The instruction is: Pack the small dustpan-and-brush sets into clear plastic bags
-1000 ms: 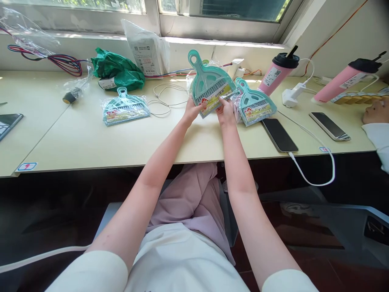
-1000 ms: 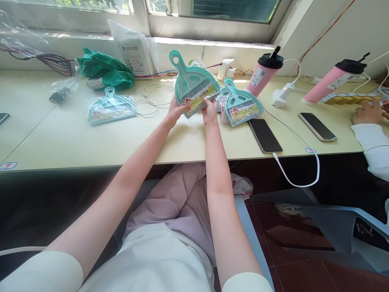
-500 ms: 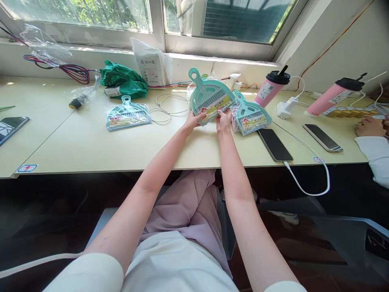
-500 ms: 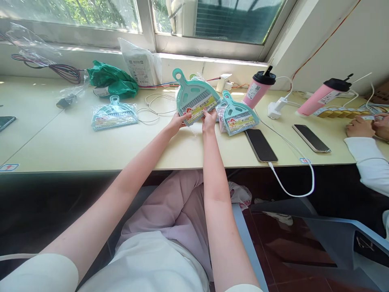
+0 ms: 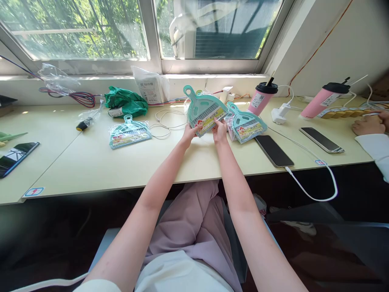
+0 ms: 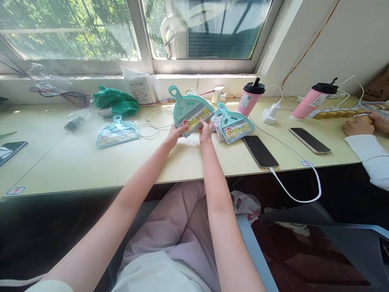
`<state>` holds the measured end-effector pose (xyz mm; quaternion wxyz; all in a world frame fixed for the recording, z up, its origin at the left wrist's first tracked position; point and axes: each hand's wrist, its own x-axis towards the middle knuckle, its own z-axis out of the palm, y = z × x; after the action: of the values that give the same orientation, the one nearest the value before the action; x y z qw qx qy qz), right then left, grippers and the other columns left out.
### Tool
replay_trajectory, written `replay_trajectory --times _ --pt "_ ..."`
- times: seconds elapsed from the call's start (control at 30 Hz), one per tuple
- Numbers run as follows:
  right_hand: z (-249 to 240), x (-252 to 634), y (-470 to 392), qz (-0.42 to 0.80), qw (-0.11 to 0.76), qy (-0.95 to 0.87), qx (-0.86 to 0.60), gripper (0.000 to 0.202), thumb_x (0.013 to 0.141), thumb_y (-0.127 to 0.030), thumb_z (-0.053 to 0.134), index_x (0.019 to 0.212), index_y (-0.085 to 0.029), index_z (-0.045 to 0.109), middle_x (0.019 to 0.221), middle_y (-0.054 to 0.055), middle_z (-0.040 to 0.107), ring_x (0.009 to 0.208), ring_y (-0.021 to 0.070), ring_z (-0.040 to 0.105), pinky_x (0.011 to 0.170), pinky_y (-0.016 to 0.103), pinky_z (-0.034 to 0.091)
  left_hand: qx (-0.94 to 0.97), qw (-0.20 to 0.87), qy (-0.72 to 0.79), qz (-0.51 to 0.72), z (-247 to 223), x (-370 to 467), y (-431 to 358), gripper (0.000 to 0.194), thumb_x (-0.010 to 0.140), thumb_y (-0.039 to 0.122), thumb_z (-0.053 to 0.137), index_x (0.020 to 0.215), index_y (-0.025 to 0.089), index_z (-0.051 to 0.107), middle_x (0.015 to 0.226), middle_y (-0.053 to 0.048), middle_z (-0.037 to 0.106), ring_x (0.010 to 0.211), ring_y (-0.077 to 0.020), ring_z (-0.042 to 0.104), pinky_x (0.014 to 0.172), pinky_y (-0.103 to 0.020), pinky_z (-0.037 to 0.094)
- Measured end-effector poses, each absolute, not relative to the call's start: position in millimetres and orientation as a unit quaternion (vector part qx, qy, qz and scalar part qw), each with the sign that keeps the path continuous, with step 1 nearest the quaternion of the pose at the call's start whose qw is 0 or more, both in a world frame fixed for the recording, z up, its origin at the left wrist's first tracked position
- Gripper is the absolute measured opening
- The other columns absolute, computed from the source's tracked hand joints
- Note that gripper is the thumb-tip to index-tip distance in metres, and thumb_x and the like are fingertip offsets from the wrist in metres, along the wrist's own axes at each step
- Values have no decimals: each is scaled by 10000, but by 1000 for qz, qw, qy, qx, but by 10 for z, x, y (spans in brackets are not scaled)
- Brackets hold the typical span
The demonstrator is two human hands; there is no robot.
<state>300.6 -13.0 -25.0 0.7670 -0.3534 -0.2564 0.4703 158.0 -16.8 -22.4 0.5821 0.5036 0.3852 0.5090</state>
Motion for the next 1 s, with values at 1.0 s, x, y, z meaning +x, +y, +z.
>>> replay_trajectory --times 1.0 --pt "-232 2962 -185 460 787 -216 -351 222 877 -257 670 1100 -252 676 962 -25 784 913 147 747 833 287 649 532 562 361 520 -173 1589 -178 587 600 451 923 1064 192 675 1031 -91 779 970 -281 732 759 -360 585"
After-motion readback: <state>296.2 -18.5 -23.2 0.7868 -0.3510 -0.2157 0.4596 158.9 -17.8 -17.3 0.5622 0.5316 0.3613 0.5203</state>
